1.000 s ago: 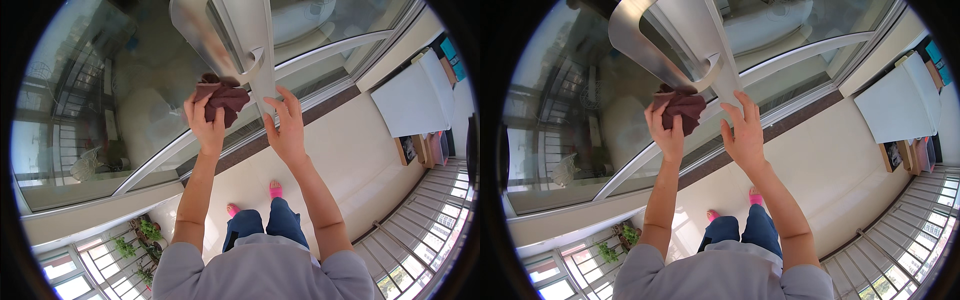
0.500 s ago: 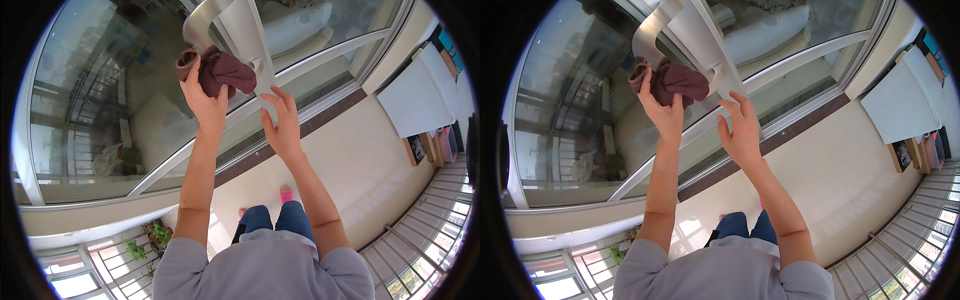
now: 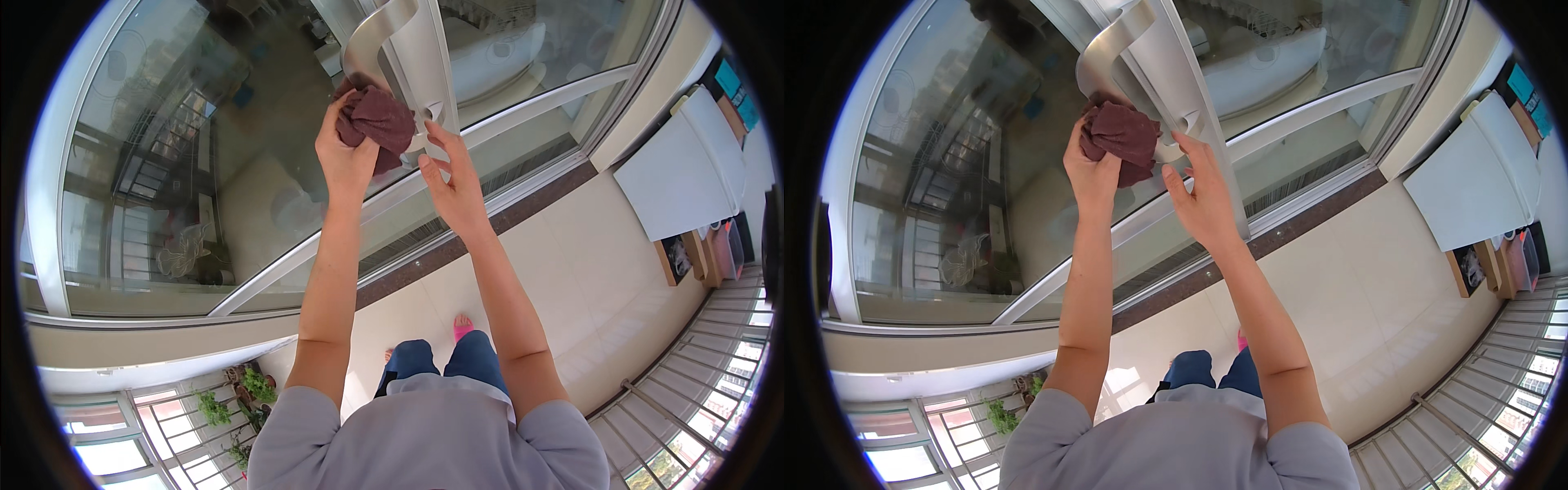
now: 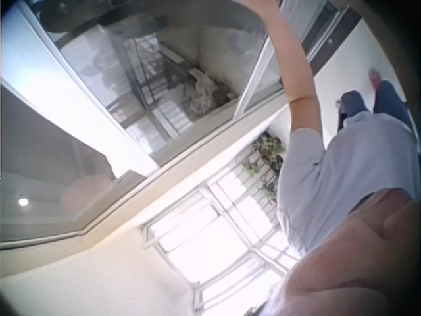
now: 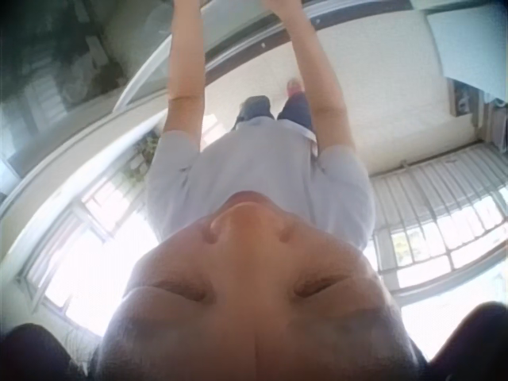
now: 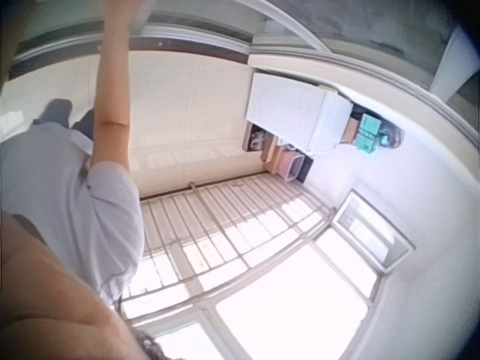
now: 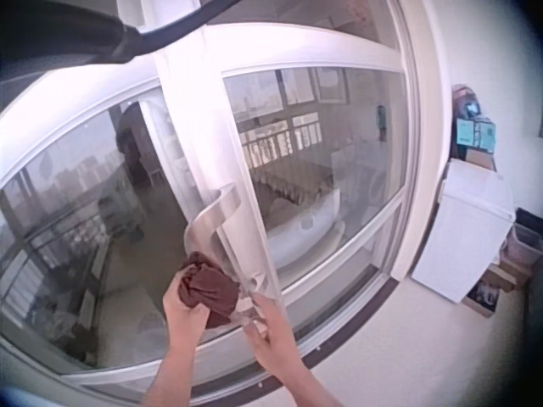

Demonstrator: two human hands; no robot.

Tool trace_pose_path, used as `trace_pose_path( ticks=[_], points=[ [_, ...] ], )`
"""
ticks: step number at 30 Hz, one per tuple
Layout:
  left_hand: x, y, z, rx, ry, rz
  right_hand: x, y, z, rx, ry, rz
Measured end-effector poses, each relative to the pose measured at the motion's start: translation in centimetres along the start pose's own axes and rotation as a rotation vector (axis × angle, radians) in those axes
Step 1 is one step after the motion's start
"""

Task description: The person wipes a white plastic step stool, a wall-mounted air conditioner, and a large sliding glass door using a dark cloth. They move from the living room to the balcony, cleaning the door frame and glass panels.

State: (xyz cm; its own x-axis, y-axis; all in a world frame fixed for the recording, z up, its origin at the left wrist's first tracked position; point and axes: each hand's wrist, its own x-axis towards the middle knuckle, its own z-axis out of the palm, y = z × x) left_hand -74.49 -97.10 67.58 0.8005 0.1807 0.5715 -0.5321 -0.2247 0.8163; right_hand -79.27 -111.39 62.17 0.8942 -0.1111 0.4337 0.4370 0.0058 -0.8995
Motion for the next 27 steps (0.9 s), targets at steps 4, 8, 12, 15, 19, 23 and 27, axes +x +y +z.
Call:
trace_pose_path(
  ticks=[4,8,12,15,19,23,27],
  points=[
    [4.2,5.9,1.2,0.131,-0.033,0.012,1.1,-0.8,1.2,0.112,-0.135,0.061],
    [2.6,4.1,0.5,0.482,-0.089,0.126,1.0,-0.3,1.0,0.165,-0.148,0.099],
    [4.0,6.4,2.0,0.312,0.073,0.304,2.0,0.5,0.3,0.268,-0.156,0.126],
    [4.9,5.8,1.4,0.408,0.038,0.343,2.1,-0.6,0.1,0.368,-0.186,0.248],
    [3.8,4.6,1.4,0.692,0.116,0.594,1.7,-0.2,0.0,0.390,-0.216,0.248],
    [1.6,0.2,0.3,0.662,0.137,0.647,0.7,0.6,-0.1,0.448,-0.216,0.223],
    [-4.0,-7.1,-2.6,0.690,-0.019,0.629,-2.2,4.1,0.6,0.388,-0.165,0.278]
  ],
)
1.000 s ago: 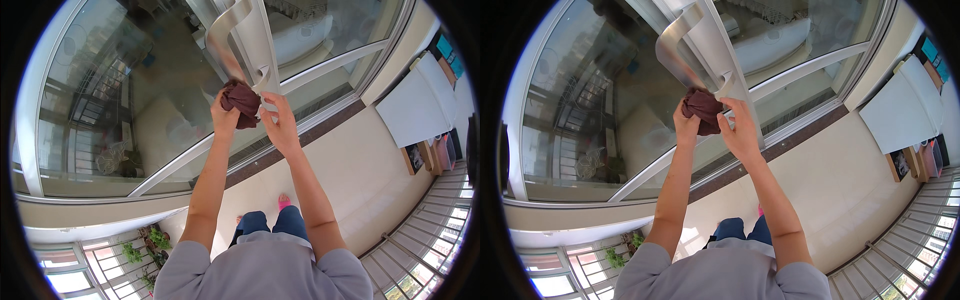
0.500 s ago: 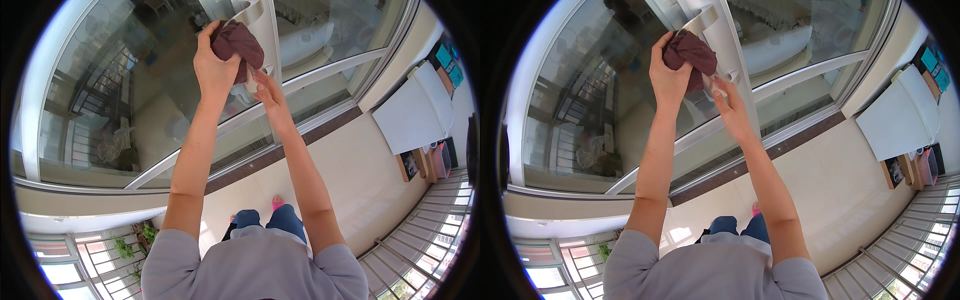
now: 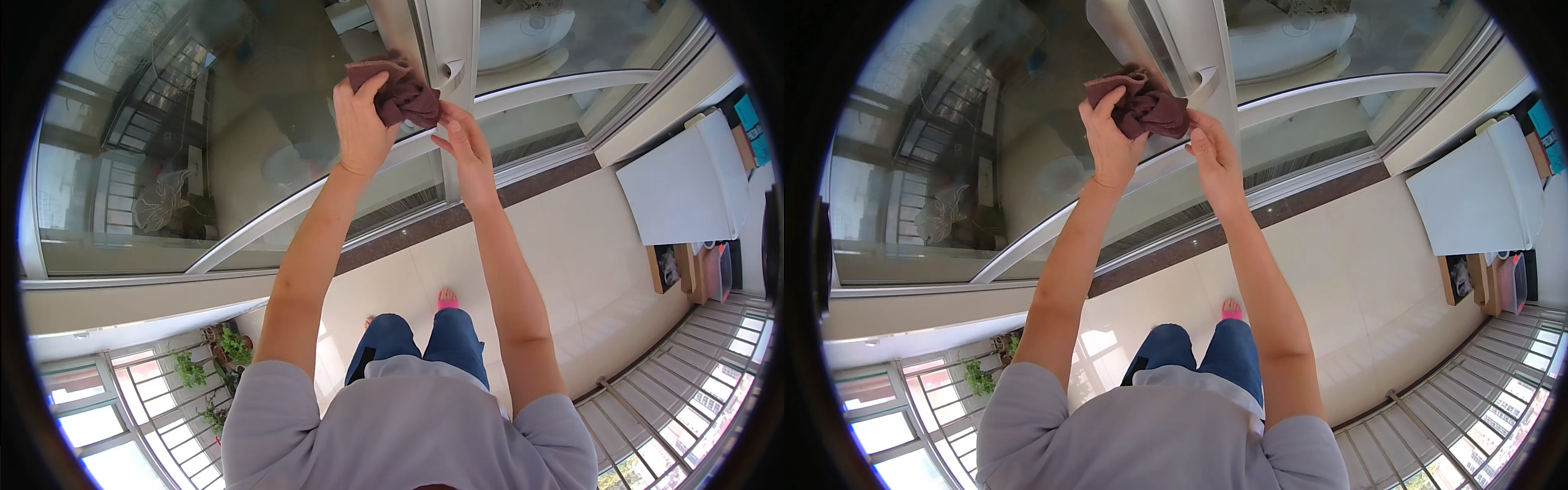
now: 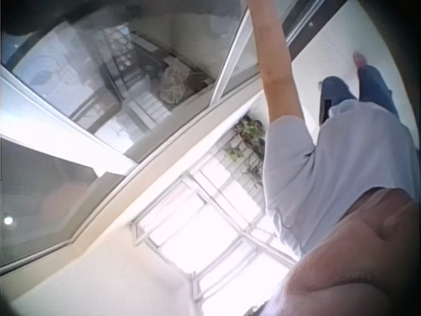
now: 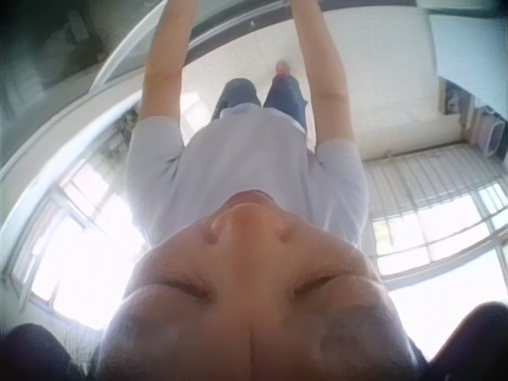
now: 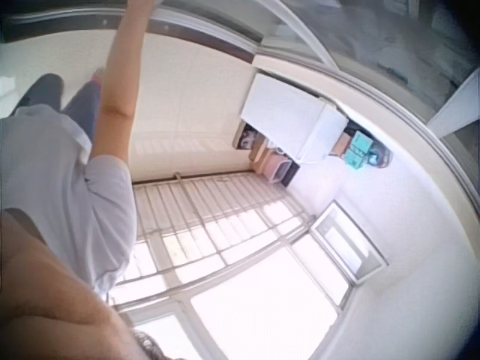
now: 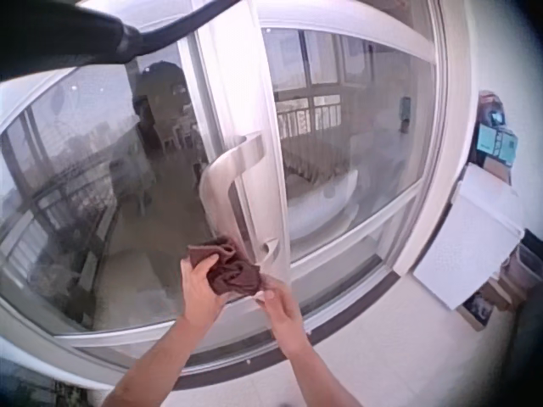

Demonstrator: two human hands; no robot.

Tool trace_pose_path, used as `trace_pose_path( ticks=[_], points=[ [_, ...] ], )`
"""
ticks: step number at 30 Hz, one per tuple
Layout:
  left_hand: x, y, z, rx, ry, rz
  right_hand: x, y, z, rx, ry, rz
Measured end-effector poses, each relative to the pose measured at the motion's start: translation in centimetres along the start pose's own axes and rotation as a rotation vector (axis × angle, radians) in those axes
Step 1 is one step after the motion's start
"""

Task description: The person wipes a white plastic step stool, a wall-mounted air conditioner, and a large sliding glass door using a dark cloth. They move from the living room to the balcony, cleaning the door frame and glass panels.

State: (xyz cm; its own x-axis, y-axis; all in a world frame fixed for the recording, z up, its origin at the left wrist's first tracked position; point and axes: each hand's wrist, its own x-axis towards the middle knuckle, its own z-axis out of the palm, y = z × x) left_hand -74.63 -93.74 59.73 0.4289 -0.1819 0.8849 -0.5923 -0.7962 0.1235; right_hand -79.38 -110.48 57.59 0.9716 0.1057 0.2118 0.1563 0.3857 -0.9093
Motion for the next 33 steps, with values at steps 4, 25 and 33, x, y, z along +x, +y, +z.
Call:
trace_pose_path(
  ticks=[4,25,33],
  points=[
    [-7.7,-2.1,1.2,0.140,-0.460,0.171,-1.5,8.1,-0.4,-0.175,0.114,0.155],
    [-28.5,-9.5,2.4,0.374,-0.108,0.200,-10.6,33.5,4.2,-0.483,-0.023,0.161],
    [-39.3,-13.5,5.4,0.334,-0.266,0.320,-11.9,44.0,-1.3,-0.844,-0.043,-0.062]
  ],
)
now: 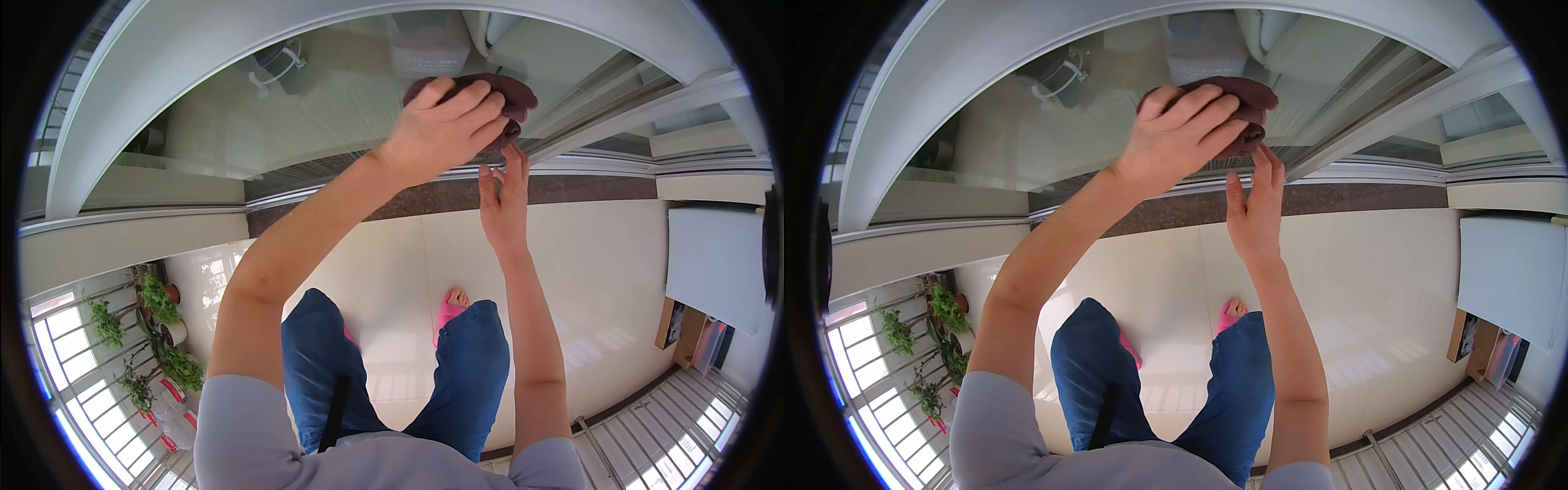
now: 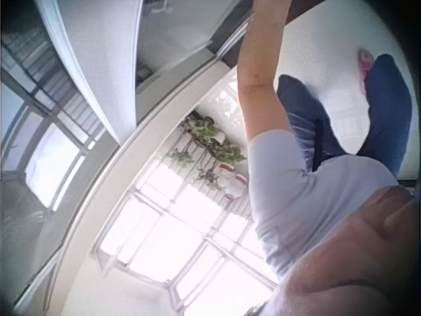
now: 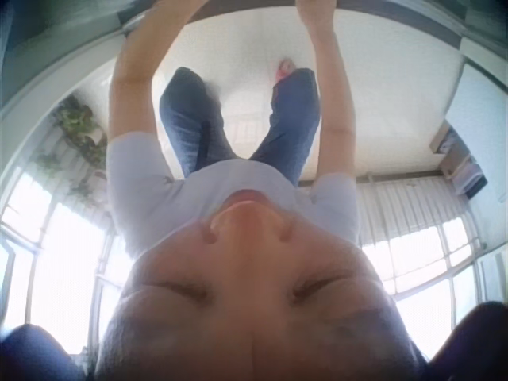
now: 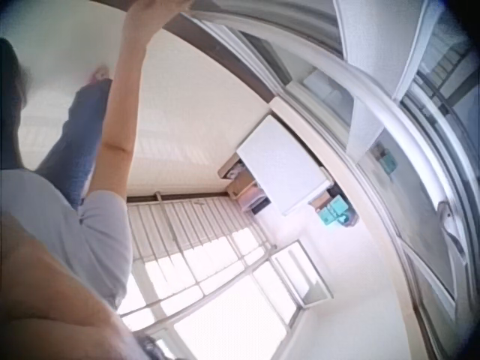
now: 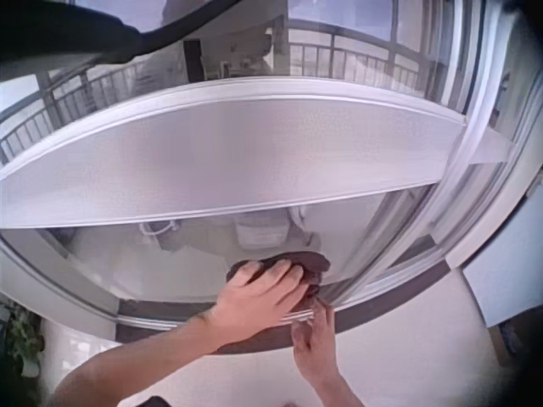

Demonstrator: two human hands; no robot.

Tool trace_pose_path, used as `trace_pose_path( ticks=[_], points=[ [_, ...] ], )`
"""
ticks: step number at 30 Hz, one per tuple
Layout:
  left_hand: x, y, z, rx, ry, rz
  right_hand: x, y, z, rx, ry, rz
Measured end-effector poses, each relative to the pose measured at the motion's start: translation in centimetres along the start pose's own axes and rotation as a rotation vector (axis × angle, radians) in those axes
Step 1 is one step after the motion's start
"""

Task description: The person wipes a white plastic step stool, a wall-mounted air conditioner, and a large sliding glass door using a dark cloth. They move from the living room to the balcony, cleaning the door frame and glass panels.

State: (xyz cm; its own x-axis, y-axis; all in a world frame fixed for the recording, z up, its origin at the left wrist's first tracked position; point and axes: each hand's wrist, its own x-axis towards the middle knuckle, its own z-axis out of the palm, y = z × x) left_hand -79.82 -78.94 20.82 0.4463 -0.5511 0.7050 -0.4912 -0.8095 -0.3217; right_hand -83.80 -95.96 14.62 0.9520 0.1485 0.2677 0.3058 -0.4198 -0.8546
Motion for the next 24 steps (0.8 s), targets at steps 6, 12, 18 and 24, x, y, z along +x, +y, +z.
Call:
trace_pose_path(
  ticks=[6,12,18,24],
  points=[
    [-6.1,-5.0,-1.7,0.111,0.616,-0.339,2.2,3.5,1.4,-0.114,0.273,-0.240],
    [-7.4,4.9,8.4,0.058,0.288,-0.176,2.5,7.0,4.0,-0.182,0.363,-0.418],
    [-19.1,1.9,8.3,0.031,0.128,-0.004,-1.3,10.4,8.9,-0.405,0.327,-0.604],
    [-23.7,-5.8,-0.1,0.252,0.604,-0.375,-3.0,5.9,15.1,-0.409,0.238,-0.797]
  ],
)
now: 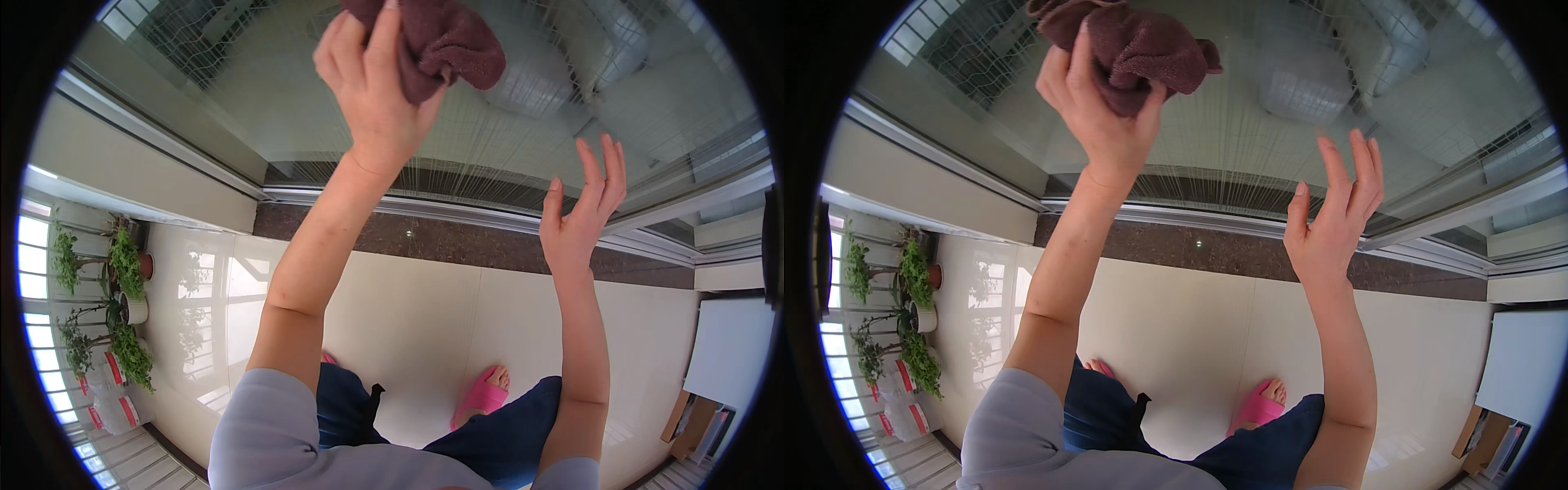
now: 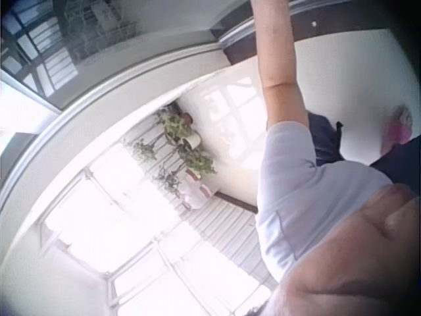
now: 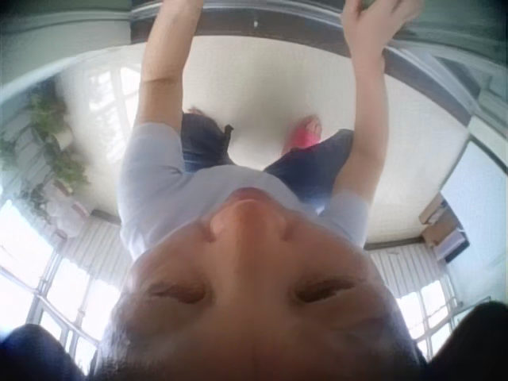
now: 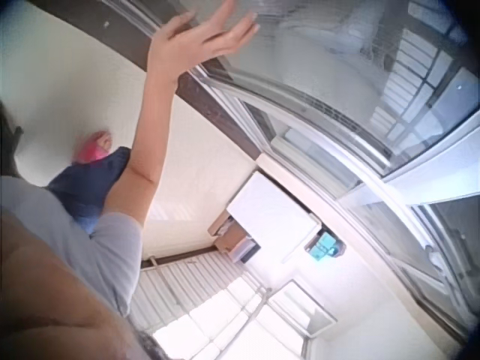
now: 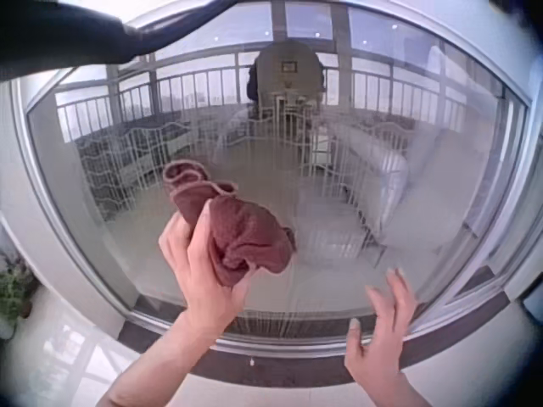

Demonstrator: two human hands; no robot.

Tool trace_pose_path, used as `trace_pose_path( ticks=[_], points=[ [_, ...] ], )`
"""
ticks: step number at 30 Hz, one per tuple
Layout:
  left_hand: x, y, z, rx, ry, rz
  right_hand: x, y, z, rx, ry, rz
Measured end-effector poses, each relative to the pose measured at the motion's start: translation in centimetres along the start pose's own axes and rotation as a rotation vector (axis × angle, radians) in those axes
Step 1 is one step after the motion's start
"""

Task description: The person wipes a white plastic step stool, a wall-mounted air conditioner, and a large sliding glass door using a dark cloth. They move from the living room to the balcony, cleaning the door frame and glass panels.

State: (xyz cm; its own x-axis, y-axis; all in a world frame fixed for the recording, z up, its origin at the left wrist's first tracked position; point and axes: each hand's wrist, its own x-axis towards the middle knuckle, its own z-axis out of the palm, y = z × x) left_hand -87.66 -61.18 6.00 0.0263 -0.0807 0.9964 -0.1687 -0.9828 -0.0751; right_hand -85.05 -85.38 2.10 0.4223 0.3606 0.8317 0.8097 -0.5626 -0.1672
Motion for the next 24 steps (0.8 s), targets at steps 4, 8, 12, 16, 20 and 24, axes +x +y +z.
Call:
trace_pose_path(
  ticks=[4,8,12,16,20,24],
  points=[
    [-1.0,-1.9,-1.7,-0.046,-0.329,0.458,1.5,-5.1,2.4,-0.021,-0.072,-0.084],
    [1.6,-12.0,-8.0,0.092,-0.078,0.167,2.5,-9.0,4.9,0.019,-0.109,-0.159],
    [0.5,-22.0,-15.9,0.385,0.101,-0.174,3.1,-12.4,7.4,0.039,-0.133,-0.188],
    [-7.0,-25.7,-18.9,0.417,0.121,-0.430,2.1,-14.3,9.7,0.045,-0.247,-0.197],
    [-12.6,-16.2,-14.5,0.264,-0.192,-0.449,0.4,-15.0,11.4,0.061,-0.366,-0.224],
    [-16.4,-15.0,-14.1,0.154,-0.466,0.084,-1.2,-15.5,11.9,0.084,-0.462,-0.234]
  ],
)
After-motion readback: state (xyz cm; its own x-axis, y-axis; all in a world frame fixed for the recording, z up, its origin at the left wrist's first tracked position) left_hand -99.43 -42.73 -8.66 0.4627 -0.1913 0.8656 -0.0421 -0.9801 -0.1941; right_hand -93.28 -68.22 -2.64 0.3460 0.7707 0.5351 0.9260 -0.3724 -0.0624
